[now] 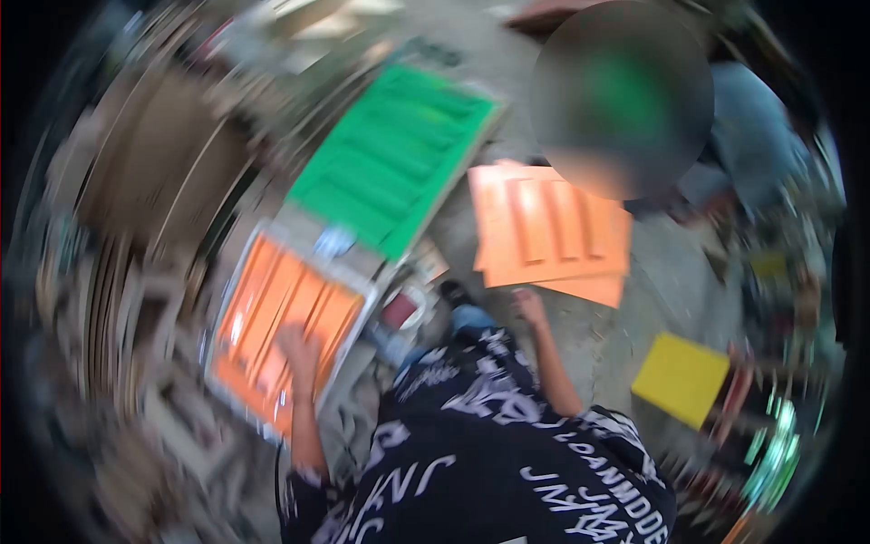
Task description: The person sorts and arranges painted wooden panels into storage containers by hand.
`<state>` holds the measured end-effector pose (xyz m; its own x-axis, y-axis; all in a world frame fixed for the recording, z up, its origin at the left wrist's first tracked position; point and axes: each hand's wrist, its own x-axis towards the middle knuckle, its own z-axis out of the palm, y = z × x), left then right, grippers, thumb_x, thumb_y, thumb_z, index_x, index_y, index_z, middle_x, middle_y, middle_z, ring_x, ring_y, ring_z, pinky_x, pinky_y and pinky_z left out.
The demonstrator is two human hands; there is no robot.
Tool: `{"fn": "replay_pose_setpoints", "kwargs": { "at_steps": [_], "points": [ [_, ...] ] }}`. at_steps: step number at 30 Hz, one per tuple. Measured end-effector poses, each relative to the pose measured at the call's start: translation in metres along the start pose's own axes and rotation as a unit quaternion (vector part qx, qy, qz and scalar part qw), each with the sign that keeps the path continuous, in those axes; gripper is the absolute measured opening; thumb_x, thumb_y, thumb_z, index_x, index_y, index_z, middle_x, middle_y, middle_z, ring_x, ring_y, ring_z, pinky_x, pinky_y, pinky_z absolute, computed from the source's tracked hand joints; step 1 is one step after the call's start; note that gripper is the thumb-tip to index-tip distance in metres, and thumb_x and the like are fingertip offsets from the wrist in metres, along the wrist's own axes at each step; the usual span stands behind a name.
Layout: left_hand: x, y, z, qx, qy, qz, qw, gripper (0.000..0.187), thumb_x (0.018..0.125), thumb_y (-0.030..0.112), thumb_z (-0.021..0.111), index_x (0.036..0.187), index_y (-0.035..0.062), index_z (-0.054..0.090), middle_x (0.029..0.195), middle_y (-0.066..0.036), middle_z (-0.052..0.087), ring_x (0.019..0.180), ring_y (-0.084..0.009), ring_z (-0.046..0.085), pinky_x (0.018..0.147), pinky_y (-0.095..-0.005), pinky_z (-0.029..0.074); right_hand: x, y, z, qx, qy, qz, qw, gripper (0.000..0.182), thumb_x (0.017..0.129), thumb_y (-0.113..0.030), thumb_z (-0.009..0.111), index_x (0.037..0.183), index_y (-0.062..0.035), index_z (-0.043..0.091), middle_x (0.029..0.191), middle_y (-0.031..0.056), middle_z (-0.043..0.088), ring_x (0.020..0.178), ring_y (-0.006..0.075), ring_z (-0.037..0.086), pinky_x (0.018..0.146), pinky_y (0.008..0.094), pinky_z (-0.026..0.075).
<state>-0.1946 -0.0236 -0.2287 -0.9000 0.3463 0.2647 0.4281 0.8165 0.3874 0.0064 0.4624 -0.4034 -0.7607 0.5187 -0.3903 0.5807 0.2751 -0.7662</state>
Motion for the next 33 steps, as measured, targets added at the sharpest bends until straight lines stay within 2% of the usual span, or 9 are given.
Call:
{"fn": "replay_pose_setpoints", "kwargs": {
  "at_steps": [1,4,6,15,17,22,30,33],
  "points": [
    [0.000,0.002,0.000,0.022,0.017,0.000,1.000,0.022,0.064,0.009,0.059,0.084,0.0036,0.051,0.083,-0.014,0.048,0.083,-0.0319,0.046,0.073,-0.0426,0.035,-0.016,-0.043,-0.010,0.105,-0.014,0.160,0.981,0.033,0.086,-0.036,0.048,0.102,-0.0087,0.055,0.087,0.0040,0.059,0.075,0.0163,0.058,0.058,0.0344,0.050],
    [0.000,0.015,-0.013,0.050,0.025,-0.041,0.998,0.018,0.068,0.009,0.060,0.082,0.0058,0.051,0.082,-0.009,0.048,0.082,-0.0256,0.047,0.072,-0.0379,0.034,-0.031,-0.078,-0.005,0.118,-0.007,0.194,0.974,0.033,0.085,-0.036,0.049,0.102,-0.0093,0.056,0.088,0.0014,0.057,0.076,0.0119,0.055,0.058,0.0306,0.044],
    [-0.001,0.018,-0.011,0.062,0.034,-0.068,0.995,0.017,0.068,0.009,0.061,0.082,0.0060,0.050,0.081,-0.008,0.047,0.082,-0.0243,0.047,0.071,-0.0364,0.033,-0.033,-0.081,0.000,0.104,-0.028,0.191,0.976,0.032,0.086,-0.037,0.049,0.102,-0.0093,0.056,0.089,0.0009,0.057,0.077,0.0115,0.055,0.059,0.0305,0.043],
    [-0.004,0.018,-0.009,0.033,0.050,-0.074,0.995,0.019,0.066,0.007,0.062,0.081,0.0056,0.050,0.080,-0.008,0.046,0.080,-0.0228,0.046,0.070,-0.0358,0.031,-0.009,-0.083,0.003,0.088,-0.069,0.168,0.979,0.032,0.087,-0.037,0.047,0.103,-0.0103,0.054,0.089,-0.0004,0.056,0.078,0.0104,0.053,0.059,0.0301,0.042],
    [-0.004,0.017,-0.008,0.033,0.048,-0.075,0.996,0.018,0.066,0.007,0.061,0.080,0.0056,0.050,0.080,-0.008,0.046,0.080,-0.0227,0.046,0.070,-0.0359,0.031,-0.007,-0.096,0.001,0.076,-0.088,0.164,0.980,0.038,0.087,-0.037,0.045,0.111,-0.0091,0.050,0.100,0.0043,0.056,0.091,0.0170,0.053,0.074,0.0393,0.041],
    [-0.003,0.020,-0.011,0.036,0.038,-0.075,0.996,0.018,0.065,0.007,0.061,0.079,0.0056,0.050,0.079,-0.008,0.046,0.079,-0.0228,0.046,0.070,-0.0357,0.031,-0.004,-0.106,0.001,0.084,-0.087,0.158,0.980,0.038,0.087,-0.036,0.045,0.112,-0.0084,0.050,0.102,0.0057,0.056,0.092,0.0174,0.054,0.074,0.0390,0.041],
    [-0.002,0.022,-0.009,0.026,0.048,-0.069,0.996,0.016,0.067,0.008,0.060,0.079,0.0061,0.050,0.080,-0.008,0.047,0.080,-0.0233,0.047,0.069,-0.0354,0.031,-0.009,-0.081,0.003,0.081,-0.081,0.178,0.977,0.037,0.087,-0.037,0.045,0.111,-0.0090,0.050,0.099,0.0056,0.056,0.089,0.0166,0.053,0.071,0.0389,0.043],
    [-0.002,0.023,-0.006,0.021,0.035,-0.067,0.997,0.015,0.068,0.008,0.059,0.080,0.0062,0.051,0.080,-0.008,0.049,0.081,-0.0240,0.048,0.070,-0.0365,0.032,-0.010,-0.064,-0.004,0.089,-0.076,0.174,0.978,0.033,0.087,-0.034,0.047,0.108,-0.0088,0.052,0.095,0.0032,0.056,0.082,0.0142,0.054,0.062,0.0333,0.046]
  ]
}}
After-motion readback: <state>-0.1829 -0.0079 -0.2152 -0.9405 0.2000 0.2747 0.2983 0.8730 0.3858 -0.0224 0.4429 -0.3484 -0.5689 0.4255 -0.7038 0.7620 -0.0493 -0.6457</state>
